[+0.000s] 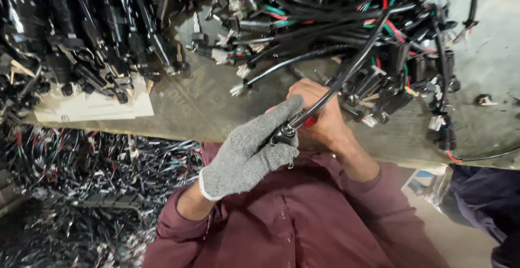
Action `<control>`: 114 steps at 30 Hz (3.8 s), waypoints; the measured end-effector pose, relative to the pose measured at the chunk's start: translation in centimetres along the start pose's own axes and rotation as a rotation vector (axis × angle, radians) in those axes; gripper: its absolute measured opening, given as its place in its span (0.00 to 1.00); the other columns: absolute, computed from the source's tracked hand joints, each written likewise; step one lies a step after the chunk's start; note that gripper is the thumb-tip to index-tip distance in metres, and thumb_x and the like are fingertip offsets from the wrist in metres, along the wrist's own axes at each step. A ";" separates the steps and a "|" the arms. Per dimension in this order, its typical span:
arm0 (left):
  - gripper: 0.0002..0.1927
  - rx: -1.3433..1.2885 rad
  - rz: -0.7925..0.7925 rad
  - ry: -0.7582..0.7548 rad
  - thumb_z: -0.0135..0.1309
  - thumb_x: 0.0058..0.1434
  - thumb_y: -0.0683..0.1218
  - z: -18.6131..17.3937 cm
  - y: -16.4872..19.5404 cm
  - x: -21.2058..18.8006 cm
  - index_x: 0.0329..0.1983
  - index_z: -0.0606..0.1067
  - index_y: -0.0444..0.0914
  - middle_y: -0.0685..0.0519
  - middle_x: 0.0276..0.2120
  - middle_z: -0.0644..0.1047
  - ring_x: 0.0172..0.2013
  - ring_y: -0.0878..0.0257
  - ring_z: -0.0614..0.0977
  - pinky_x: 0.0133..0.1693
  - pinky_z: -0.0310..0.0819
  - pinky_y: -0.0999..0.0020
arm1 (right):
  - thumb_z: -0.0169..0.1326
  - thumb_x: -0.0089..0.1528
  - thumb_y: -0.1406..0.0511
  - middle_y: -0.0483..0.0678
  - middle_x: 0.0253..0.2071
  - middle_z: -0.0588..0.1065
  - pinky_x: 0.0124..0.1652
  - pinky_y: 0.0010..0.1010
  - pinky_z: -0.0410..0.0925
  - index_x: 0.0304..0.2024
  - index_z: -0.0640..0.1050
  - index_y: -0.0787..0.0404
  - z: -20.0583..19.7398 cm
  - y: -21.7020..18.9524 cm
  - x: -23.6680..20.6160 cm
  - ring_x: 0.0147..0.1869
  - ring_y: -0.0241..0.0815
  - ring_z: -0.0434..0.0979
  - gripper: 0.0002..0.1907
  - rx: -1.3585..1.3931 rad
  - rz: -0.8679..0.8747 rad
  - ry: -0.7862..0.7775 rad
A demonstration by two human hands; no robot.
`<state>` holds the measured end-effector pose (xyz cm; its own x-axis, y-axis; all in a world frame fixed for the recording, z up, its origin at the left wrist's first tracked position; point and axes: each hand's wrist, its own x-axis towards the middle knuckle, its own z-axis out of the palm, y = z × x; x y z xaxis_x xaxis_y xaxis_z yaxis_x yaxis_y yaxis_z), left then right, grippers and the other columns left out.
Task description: The person strips the outer insulation from the ends of black electrical cables using red-handled pliers, pulling the stripped insulation off to expose the inner red and green wires, and sets the processed cables aside on the workbench.
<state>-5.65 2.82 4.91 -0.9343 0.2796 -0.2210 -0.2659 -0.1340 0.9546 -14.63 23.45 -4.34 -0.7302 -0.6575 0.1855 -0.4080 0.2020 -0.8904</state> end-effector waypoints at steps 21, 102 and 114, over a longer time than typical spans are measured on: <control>0.31 1.608 0.162 0.191 0.62 0.56 0.56 -13.6 5.6 2.6 0.63 0.73 0.47 0.48 0.57 0.73 0.60 0.50 0.70 0.57 0.60 0.49 | 0.61 0.66 0.64 0.56 0.51 0.75 0.55 0.53 0.60 0.55 0.77 0.63 -8.5 -5.1 14.7 0.58 0.62 0.70 0.17 -0.988 -0.051 0.291; 0.17 -0.514 0.121 -0.458 0.52 0.76 0.57 -2.6 -0.1 1.7 0.47 0.74 0.38 0.57 0.35 0.77 0.34 0.66 0.76 0.41 0.73 0.69 | 0.47 0.72 0.47 0.50 0.43 0.73 0.49 0.39 0.68 0.50 0.72 0.62 -6.0 -11.5 4.5 0.45 0.48 0.74 0.25 1.094 0.099 0.754; 0.15 -0.242 0.300 0.220 0.60 0.71 0.45 -2.1 -0.4 1.1 0.57 0.75 0.36 0.47 0.57 0.76 0.50 0.64 0.81 0.51 0.77 0.70 | 0.51 0.72 0.62 0.50 0.51 0.69 0.56 0.26 0.62 0.63 0.66 0.65 3.1 -6.2 -2.0 0.54 0.39 0.66 0.21 0.367 0.295 0.198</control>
<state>-7.05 1.22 3.92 -0.9999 -0.0109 -0.0030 0.0016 -0.4046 0.9145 -8.95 21.23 -0.47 -0.8898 -0.4533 -0.0526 0.0248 0.0670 -0.9974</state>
